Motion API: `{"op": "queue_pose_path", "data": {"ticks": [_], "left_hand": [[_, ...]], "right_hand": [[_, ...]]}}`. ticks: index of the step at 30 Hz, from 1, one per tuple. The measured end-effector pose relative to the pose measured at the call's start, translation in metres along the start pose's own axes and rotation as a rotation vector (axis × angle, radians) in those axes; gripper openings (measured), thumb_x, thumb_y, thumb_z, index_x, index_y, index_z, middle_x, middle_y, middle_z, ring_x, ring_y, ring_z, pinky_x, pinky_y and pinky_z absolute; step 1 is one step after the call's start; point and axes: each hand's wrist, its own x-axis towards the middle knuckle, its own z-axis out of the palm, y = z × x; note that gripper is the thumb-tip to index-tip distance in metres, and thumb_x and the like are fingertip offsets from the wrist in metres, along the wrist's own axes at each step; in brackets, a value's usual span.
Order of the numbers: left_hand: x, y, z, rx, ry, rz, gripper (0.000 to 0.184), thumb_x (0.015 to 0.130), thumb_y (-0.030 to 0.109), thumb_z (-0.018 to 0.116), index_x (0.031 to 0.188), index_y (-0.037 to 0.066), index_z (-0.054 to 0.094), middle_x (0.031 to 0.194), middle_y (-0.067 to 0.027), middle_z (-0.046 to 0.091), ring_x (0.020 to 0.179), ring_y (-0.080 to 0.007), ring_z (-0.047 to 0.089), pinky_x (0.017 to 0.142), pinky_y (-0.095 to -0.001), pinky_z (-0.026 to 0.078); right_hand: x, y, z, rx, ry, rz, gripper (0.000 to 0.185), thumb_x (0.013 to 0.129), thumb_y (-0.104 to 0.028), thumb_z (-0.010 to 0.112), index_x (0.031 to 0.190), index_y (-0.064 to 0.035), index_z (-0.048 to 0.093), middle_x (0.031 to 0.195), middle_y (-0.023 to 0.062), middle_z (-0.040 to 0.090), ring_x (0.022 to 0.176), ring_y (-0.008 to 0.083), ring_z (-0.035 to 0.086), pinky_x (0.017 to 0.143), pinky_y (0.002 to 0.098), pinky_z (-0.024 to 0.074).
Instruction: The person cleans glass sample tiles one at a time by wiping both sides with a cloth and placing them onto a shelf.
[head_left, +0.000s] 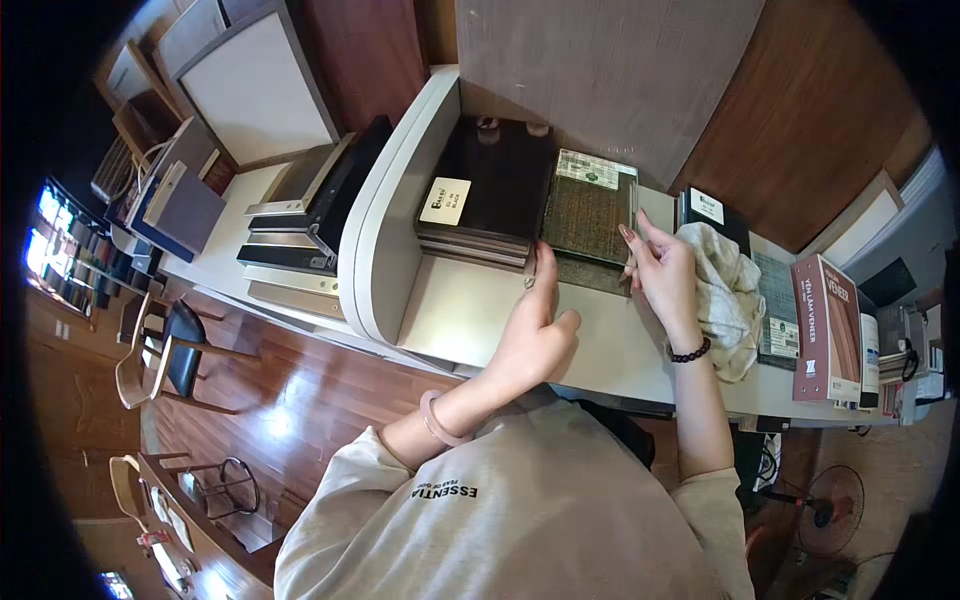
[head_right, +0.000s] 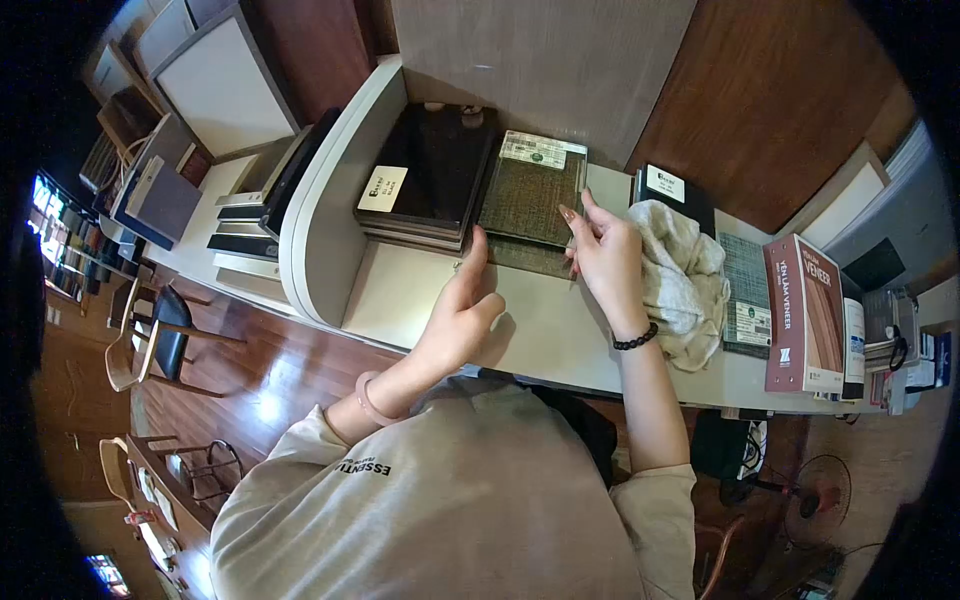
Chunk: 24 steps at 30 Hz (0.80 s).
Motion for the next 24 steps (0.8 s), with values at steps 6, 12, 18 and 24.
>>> {"op": "queue_pose_path", "data": {"ticks": [6, 12, 18, 24], "left_hand": [[0.005, -0.003, -0.001, 0.091, -0.036, -0.004, 0.083, 0.08, 0.001, 0.046, 0.145, -0.013, -0.004, 0.151, -0.0364, 0.009, 0.145, -0.0344, 0.01, 0.115, -0.0313, 0.015], [0.003, -0.001, 0.001, 0.241, -0.053, 0.019, 0.086, 0.08, 0.005, 0.048, 0.144, -0.014, -0.008, 0.151, -0.0374, 0.008, 0.145, -0.0382, 0.006, 0.116, -0.0332, 0.01], [0.004, 0.001, 0.001, 0.168, -0.064, -0.068, 0.088, 0.08, 0.006, 0.049, 0.143, -0.014, -0.008, 0.151, -0.0379, 0.006, 0.146, -0.0376, 0.002, 0.117, -0.0343, 0.008], [0.004, 0.0, 0.002, 0.177, -0.051, -0.004, 0.088, 0.08, 0.006, 0.05, 0.144, -0.014, -0.006, 0.151, -0.0376, 0.004, 0.146, -0.038, 0.0, 0.117, -0.0357, 0.007]], "right_hand": [[0.004, 0.01, -0.004, -0.156, -0.054, -0.256, 0.066, 0.086, -0.014, 0.072, 0.14, 0.0057, 0.039, 0.059, -0.0049, 0.048, 0.051, 0.0004, 0.041, 0.047, 0.0177, 0.0358], [-0.003, 0.003, -0.005, -0.247, -0.05, -0.23, 0.076, 0.076, -0.015, 0.081, 0.137, 0.0079, 0.041, 0.058, -0.0052, 0.045, 0.054, 0.0002, 0.04, 0.049, 0.0185, 0.0363], [-0.002, -0.003, 0.0, -0.407, -0.003, -0.204, 0.08, 0.072, -0.017, 0.084, 0.136, 0.0075, 0.043, 0.058, -0.0045, 0.047, 0.054, 0.0005, 0.041, 0.049, 0.0196, 0.0382], [0.0, 0.001, 0.0, -0.363, -0.002, -0.202, 0.078, 0.073, -0.016, 0.083, 0.137, 0.0058, 0.043, 0.059, -0.0038, 0.048, 0.054, 0.0016, 0.042, 0.05, 0.0203, 0.0395]]}}
